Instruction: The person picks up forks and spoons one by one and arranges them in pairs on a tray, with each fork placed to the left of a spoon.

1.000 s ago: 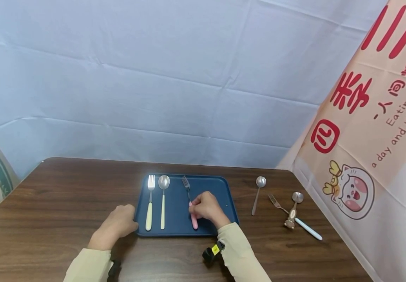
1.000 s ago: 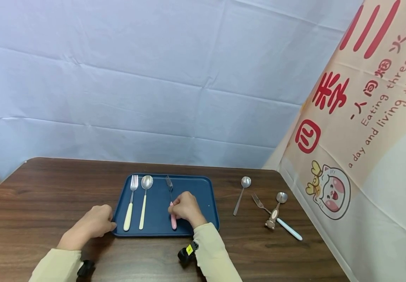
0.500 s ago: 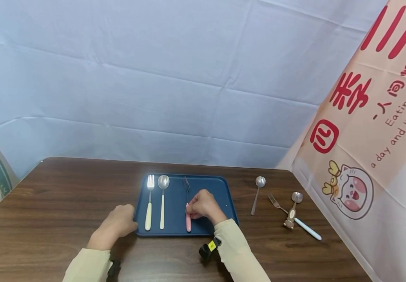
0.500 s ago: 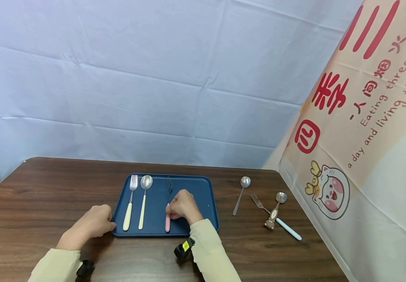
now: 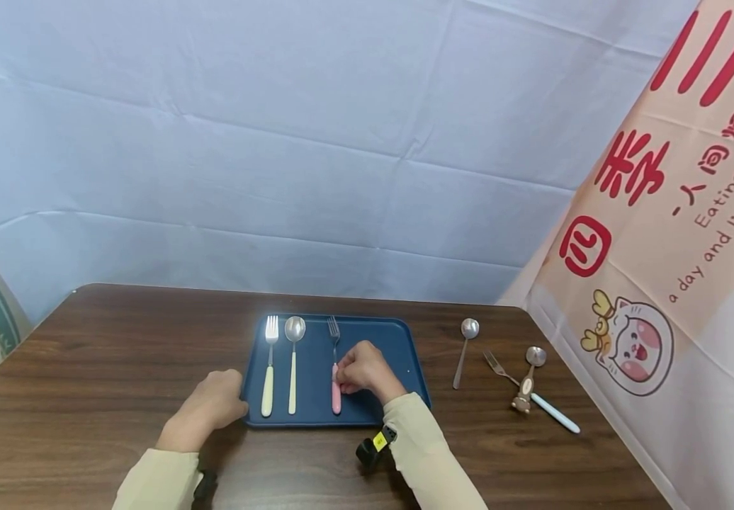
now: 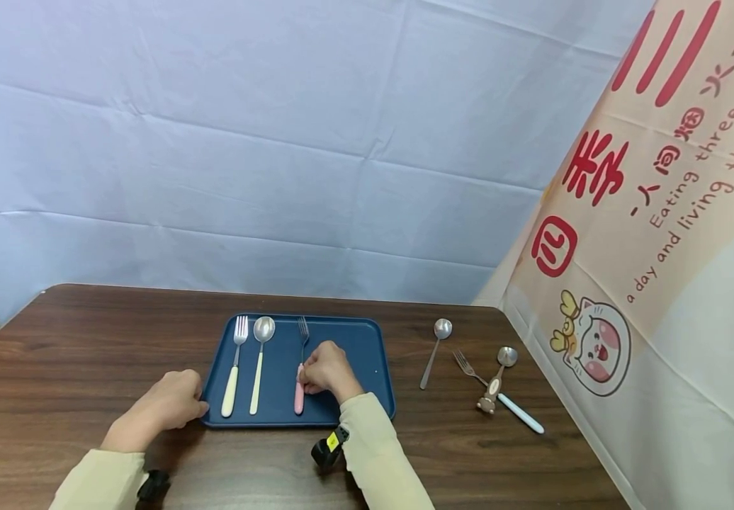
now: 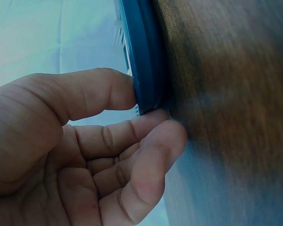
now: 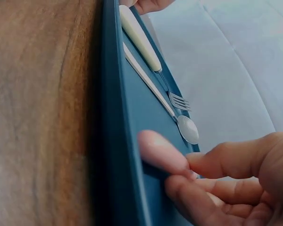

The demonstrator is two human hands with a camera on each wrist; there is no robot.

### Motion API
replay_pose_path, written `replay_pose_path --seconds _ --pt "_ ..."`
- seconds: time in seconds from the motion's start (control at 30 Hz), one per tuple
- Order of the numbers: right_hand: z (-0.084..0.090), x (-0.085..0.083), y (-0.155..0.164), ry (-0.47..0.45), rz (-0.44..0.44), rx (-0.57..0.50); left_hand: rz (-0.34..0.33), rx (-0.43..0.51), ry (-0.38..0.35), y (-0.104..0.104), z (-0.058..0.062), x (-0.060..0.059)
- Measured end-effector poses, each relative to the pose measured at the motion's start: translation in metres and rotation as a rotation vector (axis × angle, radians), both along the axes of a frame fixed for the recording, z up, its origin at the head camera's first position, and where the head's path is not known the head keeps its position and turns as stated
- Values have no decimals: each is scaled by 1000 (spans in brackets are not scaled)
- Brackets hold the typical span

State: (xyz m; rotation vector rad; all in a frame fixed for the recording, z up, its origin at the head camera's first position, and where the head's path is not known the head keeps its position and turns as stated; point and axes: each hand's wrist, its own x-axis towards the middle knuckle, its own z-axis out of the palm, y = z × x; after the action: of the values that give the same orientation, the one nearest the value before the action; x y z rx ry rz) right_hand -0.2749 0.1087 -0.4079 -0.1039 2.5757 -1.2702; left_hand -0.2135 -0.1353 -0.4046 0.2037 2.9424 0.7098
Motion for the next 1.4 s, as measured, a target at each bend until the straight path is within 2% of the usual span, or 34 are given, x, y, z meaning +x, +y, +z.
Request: replay_pose_path --seconds 0.7,0.93,1.17,1.3,1.4 --pt "-5 -1 -5 26 2 -39 7 4 -8 1 2 1" --pt "-6 -1 -7 48 29 -40 10 3 -7 0 2 1" --pt "-8 0 -9 48 12 -44 13 2 -16 0 1 1" --pt "-6 0 -9 56 25 -25 14 2 -15 1 2 2" --pt "-3 1 -9 71 47 44 17 5 -19 1 2 2"
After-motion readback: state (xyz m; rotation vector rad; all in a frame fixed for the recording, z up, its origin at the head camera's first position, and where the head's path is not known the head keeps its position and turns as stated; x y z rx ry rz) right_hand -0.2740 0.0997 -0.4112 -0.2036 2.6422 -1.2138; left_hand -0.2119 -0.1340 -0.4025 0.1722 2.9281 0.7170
